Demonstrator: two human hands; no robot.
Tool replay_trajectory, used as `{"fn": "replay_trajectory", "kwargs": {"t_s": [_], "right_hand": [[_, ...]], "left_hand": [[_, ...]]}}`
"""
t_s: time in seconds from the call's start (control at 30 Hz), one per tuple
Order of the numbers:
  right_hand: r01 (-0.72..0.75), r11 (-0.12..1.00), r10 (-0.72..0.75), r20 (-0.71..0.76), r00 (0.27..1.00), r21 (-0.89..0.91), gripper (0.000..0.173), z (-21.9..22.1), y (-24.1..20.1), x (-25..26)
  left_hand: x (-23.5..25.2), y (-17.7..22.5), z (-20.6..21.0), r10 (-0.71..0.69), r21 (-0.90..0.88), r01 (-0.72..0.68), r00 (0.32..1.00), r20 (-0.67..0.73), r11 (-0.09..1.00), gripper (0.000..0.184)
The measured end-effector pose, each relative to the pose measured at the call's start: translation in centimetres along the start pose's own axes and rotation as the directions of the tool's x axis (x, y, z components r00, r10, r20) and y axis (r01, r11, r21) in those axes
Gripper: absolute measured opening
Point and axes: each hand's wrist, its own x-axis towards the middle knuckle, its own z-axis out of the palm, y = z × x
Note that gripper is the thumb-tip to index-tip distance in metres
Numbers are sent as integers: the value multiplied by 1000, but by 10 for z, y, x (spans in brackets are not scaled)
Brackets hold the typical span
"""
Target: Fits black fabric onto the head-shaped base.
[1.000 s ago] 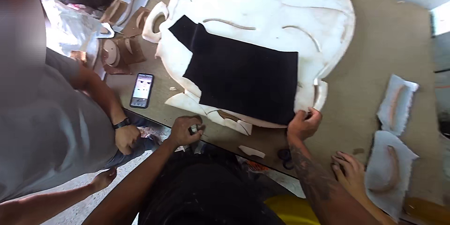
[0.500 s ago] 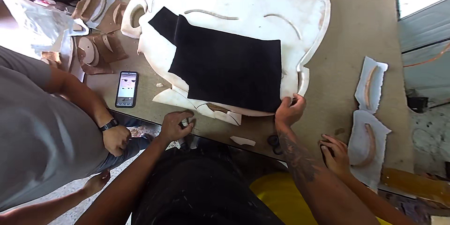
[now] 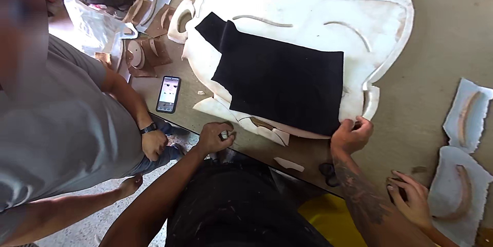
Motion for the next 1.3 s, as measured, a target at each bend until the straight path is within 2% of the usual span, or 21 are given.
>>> {"fn": "replay_trajectory", "kwargs": {"t_s": [0.57, 0.8, 1.03, 1.23, 1.3], "right_hand": [[15, 1000, -15, -16, 1000, -5, 43, 1, 2, 1], [15, 1000, -15, -3, 1000, -14, 43, 1, 2, 0], [12, 1000, -12, -8, 1000, -2, 44, 1, 2, 0], [33, 999, -33, -9, 999, 14, 45, 2, 5, 0], [23, 1000, -23, -10, 1000, 7, 45, 2, 4, 0]], "left_hand": [[1, 3, 2, 12, 33, -11, 1000, -24, 999, 25], [-7, 9, 2, -126, 65, 121, 989, 76, 991, 32], [-11, 3, 7, -37, 109, 36, 999, 2, 993, 34], [-4, 14, -2, -117, 134, 111, 993, 37, 985, 30], [-6, 11, 4, -99, 168, 99, 995, -7, 981, 28]]}}
